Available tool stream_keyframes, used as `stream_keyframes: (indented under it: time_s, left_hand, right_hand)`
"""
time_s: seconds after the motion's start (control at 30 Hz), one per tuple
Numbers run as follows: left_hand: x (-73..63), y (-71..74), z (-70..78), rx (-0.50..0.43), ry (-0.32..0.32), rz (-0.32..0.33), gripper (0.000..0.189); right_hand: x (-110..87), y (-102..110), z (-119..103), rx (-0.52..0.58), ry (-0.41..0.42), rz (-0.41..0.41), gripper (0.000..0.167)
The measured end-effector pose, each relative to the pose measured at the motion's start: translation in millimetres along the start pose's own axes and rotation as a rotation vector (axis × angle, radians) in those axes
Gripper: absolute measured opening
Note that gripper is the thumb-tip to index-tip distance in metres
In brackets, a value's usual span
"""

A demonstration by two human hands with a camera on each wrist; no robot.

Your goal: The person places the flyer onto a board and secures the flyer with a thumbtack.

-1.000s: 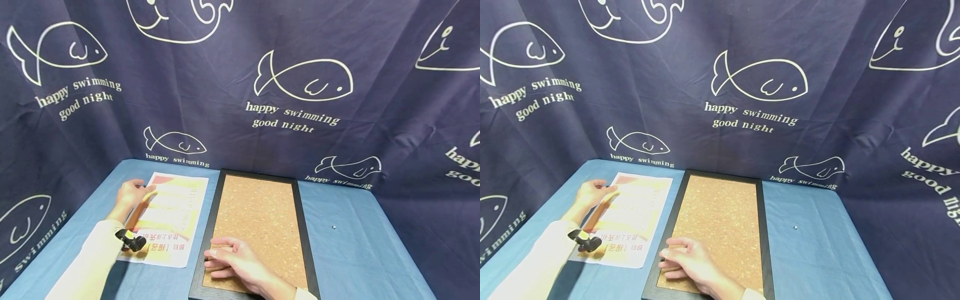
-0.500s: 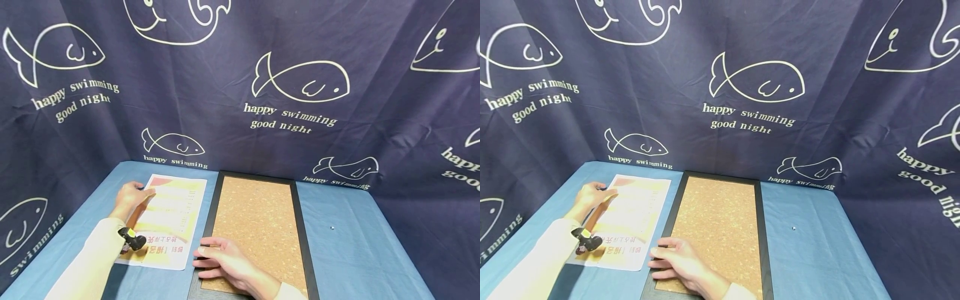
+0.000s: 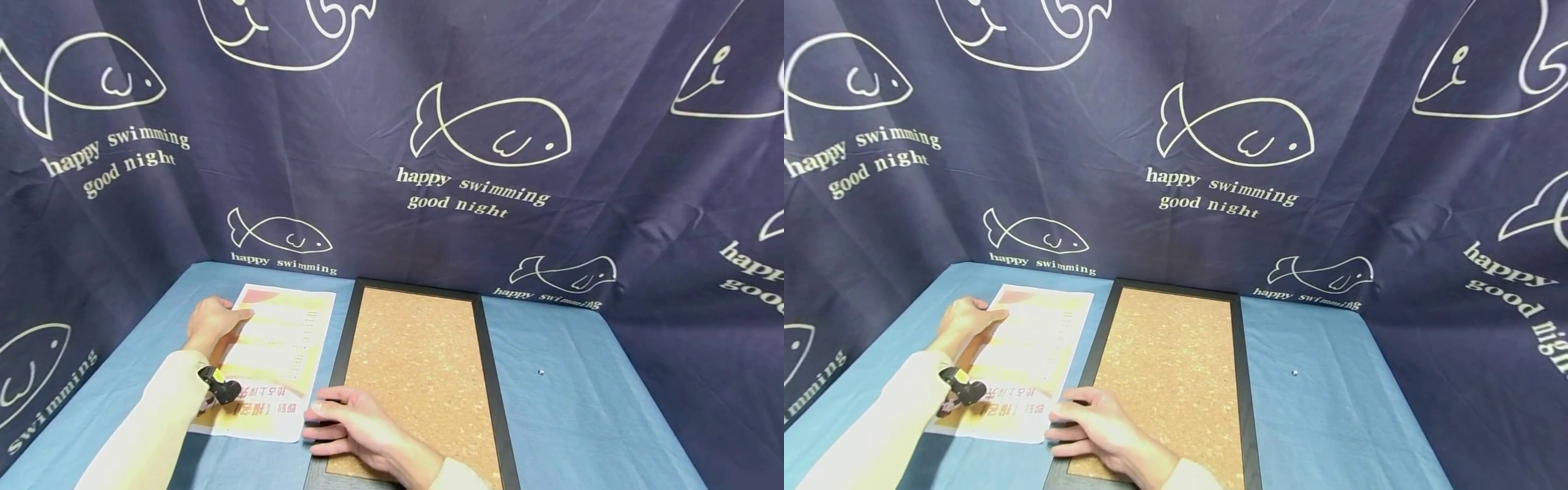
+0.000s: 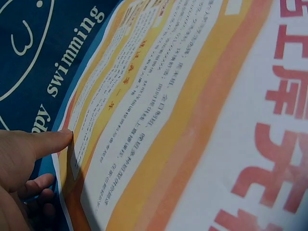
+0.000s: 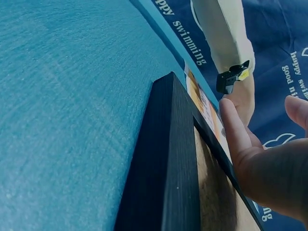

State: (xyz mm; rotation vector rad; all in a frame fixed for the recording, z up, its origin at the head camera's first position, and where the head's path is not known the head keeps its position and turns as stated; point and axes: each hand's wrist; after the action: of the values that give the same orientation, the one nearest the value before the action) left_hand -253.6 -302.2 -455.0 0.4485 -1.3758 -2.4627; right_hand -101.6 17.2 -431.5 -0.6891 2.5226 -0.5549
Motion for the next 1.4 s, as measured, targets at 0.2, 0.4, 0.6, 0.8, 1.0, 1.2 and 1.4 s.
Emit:
stream_keyframes:
  time_s: [0.2, 0.4, 0.6, 0.8, 1.0, 1.2, 1.4]
  left_hand:
    - [-1.7, 1.8, 3.7, 0.025, 0.0, 0.006, 0.056]
    - [-0.3, 2.7, 5.3, 0.017, 0.011, -0.003, 0.055]
    - [-1.4, 3.0, 6.9, 0.018, -0.007, 0.004, 0.053]
    - [-3.0, 2.4, 7.7, 0.026, -0.005, 0.006, 0.05]
    - [-1.3, 3.6, 11.3, 0.085, 0.005, -0.034, 0.058]
    - [0.9, 2.3, 10.7, 0.059, 0.025, -0.042, 0.061]
    - [4.1, 1.7, 6.8, 0.036, 0.006, -0.038, 0.053]
  right_hand:
    - [4.9, 0.1, 3.5, 0.001, -0.011, -0.017, 0.056]
    - [7.3, 0.6, 4.6, 0.005, -0.014, -0.018, 0.055]
    - [7.0, 0.2, 4.7, 0.007, -0.022, -0.019, 0.055]
    - [7.0, 0.7, 5.6, 0.004, -0.022, -0.025, 0.058]
    - [6.6, 0.8, 5.8, -0.001, -0.032, -0.024, 0.059]
    - [7.9, -1.4, 6.3, -0.007, -0.04, -0.019, 0.056]
    - [8.9, -1.9, 6.1, -0.019, -0.054, -0.014, 0.055]
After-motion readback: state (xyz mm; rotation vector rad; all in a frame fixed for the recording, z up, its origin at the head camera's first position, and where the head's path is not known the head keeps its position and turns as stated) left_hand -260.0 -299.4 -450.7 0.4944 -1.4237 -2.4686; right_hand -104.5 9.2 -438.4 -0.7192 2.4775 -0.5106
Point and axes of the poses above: each hand's wrist, its own x-axis towards the middle knuckle, its own y-axis out of the back of the hand, z = x × y, and after that the axes turned 6 degrees about x, right-handed
